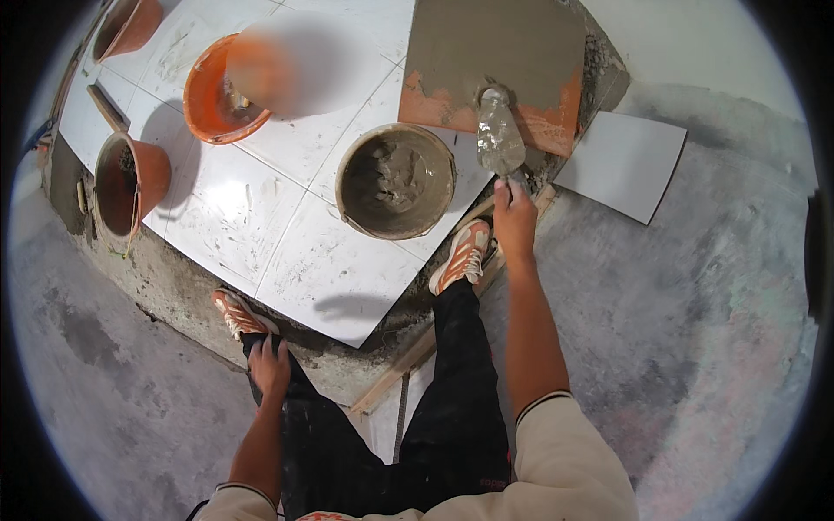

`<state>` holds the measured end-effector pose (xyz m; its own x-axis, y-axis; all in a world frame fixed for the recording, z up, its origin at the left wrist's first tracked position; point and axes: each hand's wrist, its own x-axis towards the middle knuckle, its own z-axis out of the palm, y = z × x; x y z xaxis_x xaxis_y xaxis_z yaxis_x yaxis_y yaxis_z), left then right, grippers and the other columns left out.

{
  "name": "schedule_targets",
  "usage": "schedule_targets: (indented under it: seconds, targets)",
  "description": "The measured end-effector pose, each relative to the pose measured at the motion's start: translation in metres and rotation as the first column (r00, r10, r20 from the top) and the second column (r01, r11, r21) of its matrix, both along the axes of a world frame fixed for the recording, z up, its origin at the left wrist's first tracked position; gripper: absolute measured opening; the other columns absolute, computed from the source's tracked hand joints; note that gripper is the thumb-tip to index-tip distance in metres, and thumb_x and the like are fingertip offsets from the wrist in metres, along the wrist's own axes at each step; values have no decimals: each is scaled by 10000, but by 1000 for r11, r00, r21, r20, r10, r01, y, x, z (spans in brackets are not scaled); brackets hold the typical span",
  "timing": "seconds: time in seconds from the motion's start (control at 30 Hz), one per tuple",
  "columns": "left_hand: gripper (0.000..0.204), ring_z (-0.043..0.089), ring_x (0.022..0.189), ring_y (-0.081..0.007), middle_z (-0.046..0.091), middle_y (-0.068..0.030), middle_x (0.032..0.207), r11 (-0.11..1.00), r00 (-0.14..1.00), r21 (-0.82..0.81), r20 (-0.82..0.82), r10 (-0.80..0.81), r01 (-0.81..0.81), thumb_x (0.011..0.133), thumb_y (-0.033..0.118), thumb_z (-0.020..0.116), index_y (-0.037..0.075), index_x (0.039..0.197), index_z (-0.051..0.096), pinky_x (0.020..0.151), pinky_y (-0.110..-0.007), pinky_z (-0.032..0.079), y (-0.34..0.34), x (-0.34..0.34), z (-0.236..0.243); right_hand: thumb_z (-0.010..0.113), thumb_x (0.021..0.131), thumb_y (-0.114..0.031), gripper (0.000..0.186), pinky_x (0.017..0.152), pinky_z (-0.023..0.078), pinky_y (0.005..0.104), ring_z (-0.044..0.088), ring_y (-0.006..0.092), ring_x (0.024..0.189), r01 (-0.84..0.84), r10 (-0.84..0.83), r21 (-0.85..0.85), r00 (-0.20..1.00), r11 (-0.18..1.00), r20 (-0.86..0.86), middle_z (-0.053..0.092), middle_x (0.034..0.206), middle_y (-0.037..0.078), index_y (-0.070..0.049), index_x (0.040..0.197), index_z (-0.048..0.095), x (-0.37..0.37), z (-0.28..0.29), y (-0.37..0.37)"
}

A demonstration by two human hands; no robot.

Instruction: The person spreads cement on the floor, applies adhesive to a tile, places the tile on the floor, and taps it with a hammer to secure it.

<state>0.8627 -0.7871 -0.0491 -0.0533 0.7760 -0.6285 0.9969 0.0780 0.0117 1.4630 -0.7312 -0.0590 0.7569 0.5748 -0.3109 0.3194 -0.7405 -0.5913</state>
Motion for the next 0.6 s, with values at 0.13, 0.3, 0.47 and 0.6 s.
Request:
schedule_targets:
  seconds: [0.13, 0.3, 0.47, 0.6]
  targets:
    - [450, 580, 1231, -437, 649, -272, 1273, 978, 838, 188, 546, -29, -89, 1017, 299, 677, -15, 1337, 652, 1077, -500, 445, 100, 144, -60, 533, 1057, -339, 407, 777, 517, 526, 692, 446, 854, 138, -154, -83, 963, 987, -221, 711, 865, 228, 41, 970, 647, 22, -1, -22]
    - [492, 681, 1047, -356, 708, -209, 1154, 955, 534, 201, 844, -55, -219, 1006, 363, 693, -25, 1308, 658, 946, -411, 520, 218, 342, -72, 534, 1054, -344, 403, 776, 536, 482, 706, 397, 889, 228, -243, -201, 968, 953, -55, 715, 914, 228, 21, 1049, 707, 11, 27, -77]
    - [753, 649, 1151, -426, 678, -283, 1233, 915, 753, 401, 614, -235, -42, 928, 476, 745, -70, 1415, 563, 1001, -477, 511, 277, 446, -80, 578, 1044, -362, 368, 817, 549, 517, 695, 440, 948, -232, 266, -131, 867, 964, 421, 716, 1024, 216, -24, 1129, 694, 65, 25, -42]
    - [888, 617, 1194, -429, 668, -278, 1248, 949, 840, 301, 488, -236, 92, 874, 570, 761, -77, 1440, 540, 1034, -500, 490, 286, 465, -86, 560, 1044, -377, 369, 825, 553, 529, 691, 457, 959, -214, 286, -213, 868, 953, 407, 727, 1026, 214, -46, 1110, 711, 134, 11, 1]
